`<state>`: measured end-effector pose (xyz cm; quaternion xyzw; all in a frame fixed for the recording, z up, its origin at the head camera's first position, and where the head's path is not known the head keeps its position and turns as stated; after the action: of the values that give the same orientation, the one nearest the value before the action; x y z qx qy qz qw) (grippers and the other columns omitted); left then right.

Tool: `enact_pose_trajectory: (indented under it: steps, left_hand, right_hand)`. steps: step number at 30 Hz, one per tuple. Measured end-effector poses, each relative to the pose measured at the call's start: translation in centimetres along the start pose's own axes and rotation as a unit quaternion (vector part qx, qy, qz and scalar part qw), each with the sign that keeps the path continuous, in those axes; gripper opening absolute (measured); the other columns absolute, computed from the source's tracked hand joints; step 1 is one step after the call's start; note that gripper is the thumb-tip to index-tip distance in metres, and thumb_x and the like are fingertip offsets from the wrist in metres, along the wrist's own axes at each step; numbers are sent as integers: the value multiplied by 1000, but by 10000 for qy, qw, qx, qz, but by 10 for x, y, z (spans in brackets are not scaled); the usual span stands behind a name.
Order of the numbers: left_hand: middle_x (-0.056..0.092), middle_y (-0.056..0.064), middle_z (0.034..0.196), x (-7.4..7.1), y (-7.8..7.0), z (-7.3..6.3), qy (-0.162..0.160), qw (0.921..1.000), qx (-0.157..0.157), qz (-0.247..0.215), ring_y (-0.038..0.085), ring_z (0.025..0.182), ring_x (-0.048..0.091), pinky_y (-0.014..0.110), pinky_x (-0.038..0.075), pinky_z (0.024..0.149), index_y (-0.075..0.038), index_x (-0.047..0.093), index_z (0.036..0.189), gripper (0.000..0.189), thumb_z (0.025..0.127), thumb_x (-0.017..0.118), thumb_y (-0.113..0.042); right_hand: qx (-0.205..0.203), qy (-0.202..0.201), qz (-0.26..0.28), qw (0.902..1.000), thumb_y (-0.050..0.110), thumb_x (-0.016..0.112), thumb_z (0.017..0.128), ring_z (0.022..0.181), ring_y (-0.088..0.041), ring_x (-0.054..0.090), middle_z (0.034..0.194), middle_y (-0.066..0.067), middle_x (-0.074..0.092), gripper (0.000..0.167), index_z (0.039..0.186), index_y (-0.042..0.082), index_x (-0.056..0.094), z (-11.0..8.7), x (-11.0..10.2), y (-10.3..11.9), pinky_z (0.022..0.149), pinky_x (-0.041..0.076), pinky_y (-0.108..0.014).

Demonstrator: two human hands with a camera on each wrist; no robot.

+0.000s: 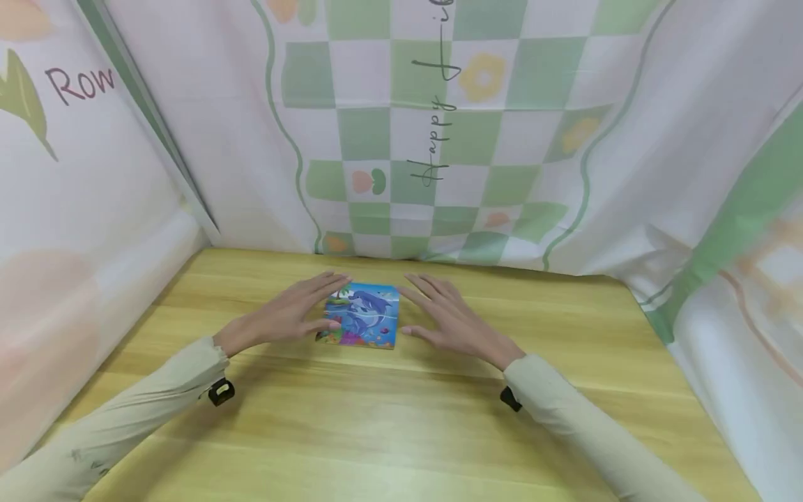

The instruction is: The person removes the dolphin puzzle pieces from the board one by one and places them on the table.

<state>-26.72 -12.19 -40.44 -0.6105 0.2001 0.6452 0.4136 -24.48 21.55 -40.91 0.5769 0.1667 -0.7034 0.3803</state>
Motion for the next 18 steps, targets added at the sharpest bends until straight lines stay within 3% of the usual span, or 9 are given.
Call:
enact_pose_trajectory:
  steps: [4, 7, 11, 14, 18]
  left_hand:
    - [34, 17, 168, 1, 2, 3, -88, 9999, 18, -45, 41, 154, 33, 63, 31, 127, -13, 27, 166, 82, 102, 67, -42]
    - [37, 17, 166, 2, 4, 0, -215, 9994, -139, -225, 38, 152, 37, 60, 33, 127, -12, 29, 166, 79, 103, 67, -40]
    - [38, 15, 166, 4, 6, 0, -367, 9925, -828, -823, 36, 152, 38, 57, 32, 128, -12, 31, 165, 73, 105, 63, -41]
    - [41, 18, 163, 5, 8, 1, -397, 9742, -1467, -1667, 38, 149, 41, 59, 38, 124, -11, 30, 165, 71, 107, 59, -40]
    - [47, 25, 157, 2, 12, 3, -461, 9379, -2067, -2749, 46, 141, 49, 61, 49, 115, -6, 31, 163, 67, 110, 55, -37]
  right_hand:
    - [131, 33, 170, 9998, 36, 73, 99, 155, -42, 28, 169, -19, 30, 80, 164, 10, 33, 13, 0, -4, 126, 25, -70]
    - [322, 191, 396, 9985, 37, 73, 99, 154, -43, 30, 168, -20, 31, 81, 164, 12, 33, 26, 1, -3, 126, 26, -70]
    - [524, 467, 789, 9944, 35, 75, 98, 155, -42, 28, 168, -19, 30, 82, 164, 12, 33, 42, 3, -1, 127, 26, -66]
    - [593, 607, 1030, 9910, 32, 77, 97, 154, -41, 29, 167, -18, 32, 82, 163, 9, 35, 54, 9, -3, 128, 29, -62]
    - [672, 703, 1199, 9880, 33, 79, 95, 152, -41, 34, 164, -21, 35, 81, 160, 6, 39, 74, 18, -3, 127, 33, -59]
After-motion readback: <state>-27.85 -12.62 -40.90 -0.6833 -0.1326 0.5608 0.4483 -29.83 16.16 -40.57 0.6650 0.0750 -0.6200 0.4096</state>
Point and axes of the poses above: each hand's wrist, its own z-axis towards the middle knuckle, its own x-axis out of the palm, y = z × x, the point moved 1 cm from there along z, towards the middle knuckle
